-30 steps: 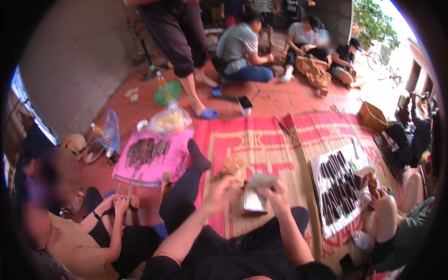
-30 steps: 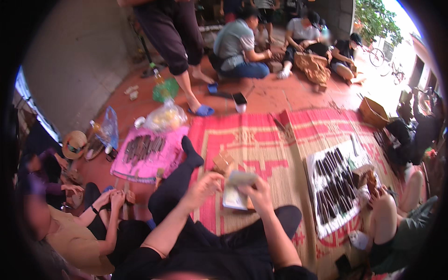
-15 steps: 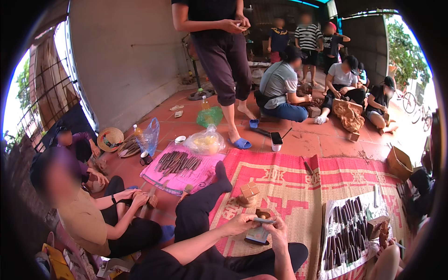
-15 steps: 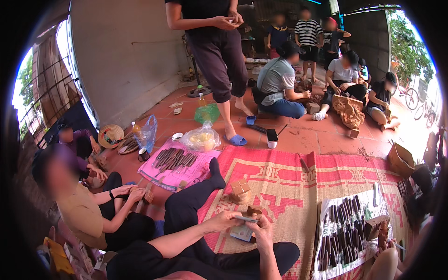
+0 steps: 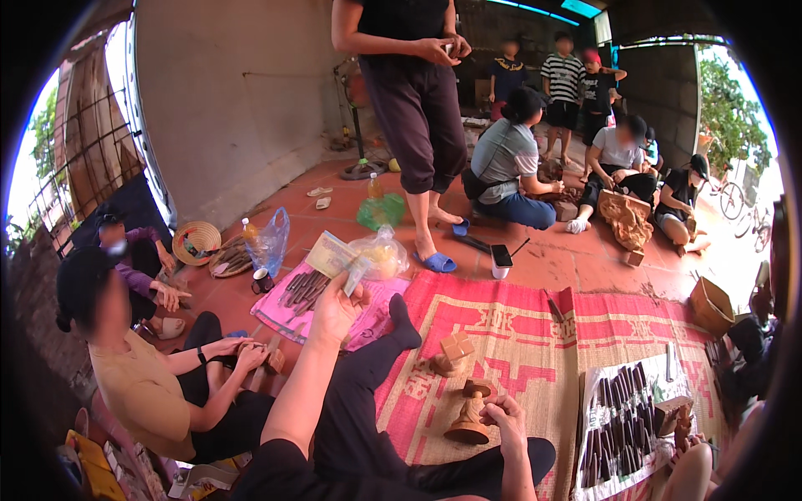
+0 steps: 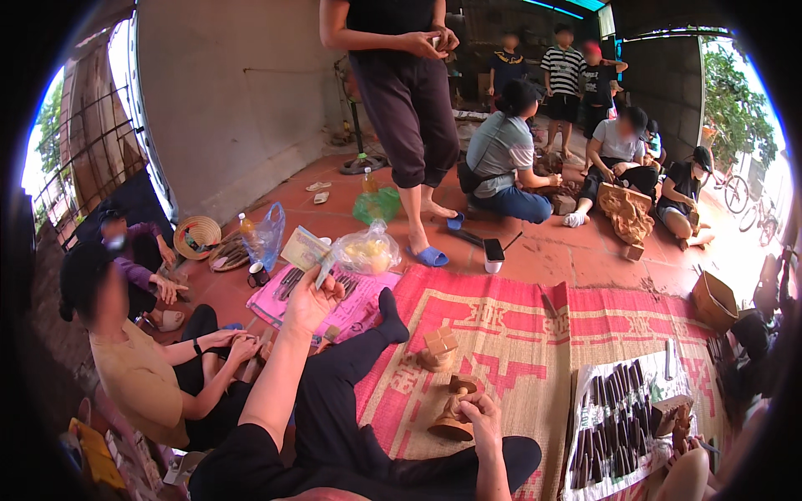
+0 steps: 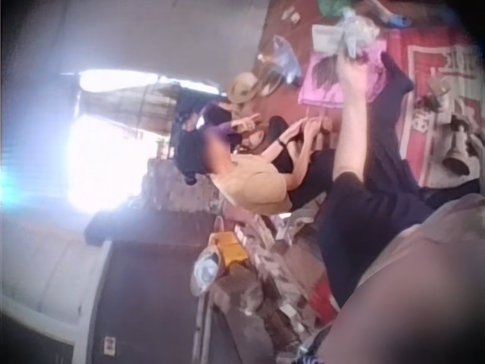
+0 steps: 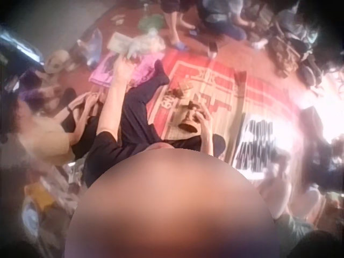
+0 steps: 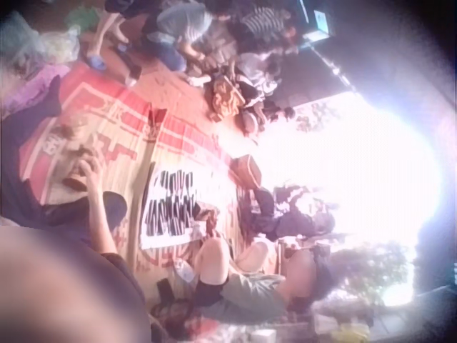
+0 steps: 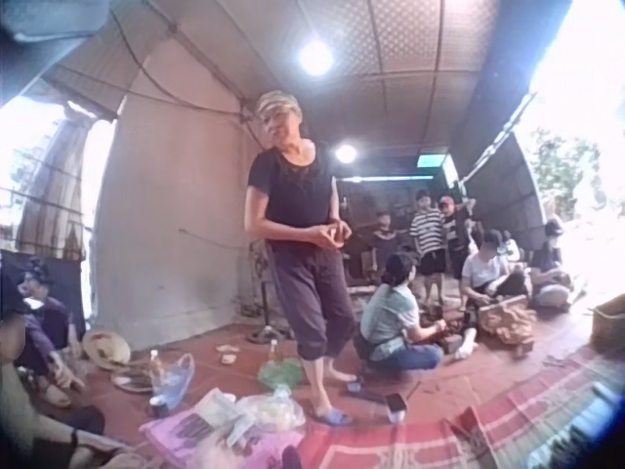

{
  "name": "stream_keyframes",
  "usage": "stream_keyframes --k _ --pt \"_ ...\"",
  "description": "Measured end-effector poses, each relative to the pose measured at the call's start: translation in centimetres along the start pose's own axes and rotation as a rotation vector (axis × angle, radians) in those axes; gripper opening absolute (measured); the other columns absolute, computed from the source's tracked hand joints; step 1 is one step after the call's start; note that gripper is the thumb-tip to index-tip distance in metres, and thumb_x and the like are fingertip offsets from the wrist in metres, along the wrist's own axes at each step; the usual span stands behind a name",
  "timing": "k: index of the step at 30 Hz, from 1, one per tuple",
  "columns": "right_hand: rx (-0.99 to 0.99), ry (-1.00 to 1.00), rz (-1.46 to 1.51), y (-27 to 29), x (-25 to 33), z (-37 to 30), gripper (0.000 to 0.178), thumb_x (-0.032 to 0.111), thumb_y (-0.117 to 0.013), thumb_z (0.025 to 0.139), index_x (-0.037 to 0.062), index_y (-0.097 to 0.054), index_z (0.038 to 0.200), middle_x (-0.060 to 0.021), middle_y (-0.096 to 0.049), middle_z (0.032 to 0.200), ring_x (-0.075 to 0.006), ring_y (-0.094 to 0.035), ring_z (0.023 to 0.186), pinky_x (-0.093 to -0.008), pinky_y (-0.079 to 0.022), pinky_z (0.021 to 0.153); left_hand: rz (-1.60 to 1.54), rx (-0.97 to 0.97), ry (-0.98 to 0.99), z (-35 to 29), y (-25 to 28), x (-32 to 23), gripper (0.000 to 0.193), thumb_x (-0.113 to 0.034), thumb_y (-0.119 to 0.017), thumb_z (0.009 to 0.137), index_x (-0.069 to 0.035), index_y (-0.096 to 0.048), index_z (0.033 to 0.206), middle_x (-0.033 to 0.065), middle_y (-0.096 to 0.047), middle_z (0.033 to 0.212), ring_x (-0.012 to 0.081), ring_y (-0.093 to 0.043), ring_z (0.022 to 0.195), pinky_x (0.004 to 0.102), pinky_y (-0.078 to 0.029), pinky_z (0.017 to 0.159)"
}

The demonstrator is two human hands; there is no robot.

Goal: The person sits on a mat and carves a small wooden object using a chisel. They hold the wood with their left hand and use the tool with their right hand to shape the piece. The person briefly pauses to handle a small paper item before resuming the carving.

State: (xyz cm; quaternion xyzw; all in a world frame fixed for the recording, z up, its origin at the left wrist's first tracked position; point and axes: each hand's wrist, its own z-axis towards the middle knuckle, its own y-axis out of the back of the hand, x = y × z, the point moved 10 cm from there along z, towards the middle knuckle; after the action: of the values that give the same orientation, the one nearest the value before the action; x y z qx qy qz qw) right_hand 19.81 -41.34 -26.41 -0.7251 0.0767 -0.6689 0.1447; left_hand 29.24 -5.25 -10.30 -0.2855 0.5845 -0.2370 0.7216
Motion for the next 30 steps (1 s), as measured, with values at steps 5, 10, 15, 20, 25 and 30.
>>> stream_keyframes --k 5,10,15,20,25,30 --pt "-0.06 -0.072 -0.046 -0.2 -0.9 -1.5 0.016 0.013 -0.059 0.085 -0.0008 -0.06 0.094 -0.0086 -0.064 0.077 -0.0141 -0.062 0.067 -0.0251 -0.05 0.064 -0.018 -0.014 0.044 1.4 1.4 -0.4 0.024 -0.024 -0.052 0.092 -0.007 -0.058 0.078 0.0041 -0.058 0.07 0.023 -0.06 0.074 0.0379 -0.049 0.076" --pt "-0.042 -0.098 -0.089 -1.7 -1.1 -1.9 0.014 0.012 -0.059 0.086 -0.0004 -0.06 0.093 -0.0078 -0.064 0.077 -0.0134 -0.062 0.066 -0.0245 -0.05 0.063 -0.039 0.016 0.074 1.7 1.3 -0.6 0.024 -0.025 -0.053 0.092 -0.006 -0.058 0.077 0.0046 -0.058 0.069 0.0234 -0.06 0.074 0.0382 -0.049 0.075" --pt "-0.022 -0.125 -0.133 -3.1 -1.7 -2.7 0.012 0.012 -0.059 0.086 0.0005 -0.061 0.09 -0.0072 -0.064 0.077 -0.0134 -0.062 0.066 -0.0242 -0.049 0.062 -0.016 0.014 0.072 0.3 1.3 -0.6 0.024 -0.025 -0.054 0.092 -0.006 -0.059 0.078 0.0059 -0.058 0.069 0.0238 -0.06 0.073 0.0385 -0.049 0.075" --pt "0.026 -0.11 -0.174 -3.1 -1.9 -3.2 0.013 0.012 -0.059 0.086 0.0007 -0.061 0.09 -0.0069 -0.065 0.077 -0.0131 -0.061 0.066 -0.0239 -0.048 0.063 -0.012 0.021 0.062 0.0 0.8 -0.4 0.023 -0.024 -0.053 0.092 -0.005 -0.059 0.08 0.0062 -0.059 0.068 0.0238 -0.061 0.073 0.0374 -0.049 0.073" --pt "0.0 -0.111 -0.167 -2.4 -1.6 -3.3 0.015 0.015 -0.059 0.085 0.0005 -0.061 0.09 -0.0071 -0.064 0.077 -0.0132 -0.061 0.067 -0.0248 -0.048 0.064 -0.003 0.018 0.06 0.1 -1.1 -0.5 0.022 -0.022 -0.052 0.093 -0.005 -0.06 0.083 0.0058 -0.06 0.068 0.0224 -0.061 0.072 0.0359 -0.049 0.072" --pt "-0.008 -0.094 -0.169 -2.0 -1.7 -3.6 0.016 0.016 -0.059 0.086 0.0009 -0.061 0.089 -0.0069 -0.064 0.077 -0.0133 -0.061 0.068 -0.025 -0.048 0.064 0.056 0.094 0.023 -0.1 -3.0 0.6 0.019 -0.019 -0.053 0.092 -0.005 -0.059 0.102 0.0055 -0.064 0.084 0.0175 -0.063 0.074 0.0332 -0.051 0.069"
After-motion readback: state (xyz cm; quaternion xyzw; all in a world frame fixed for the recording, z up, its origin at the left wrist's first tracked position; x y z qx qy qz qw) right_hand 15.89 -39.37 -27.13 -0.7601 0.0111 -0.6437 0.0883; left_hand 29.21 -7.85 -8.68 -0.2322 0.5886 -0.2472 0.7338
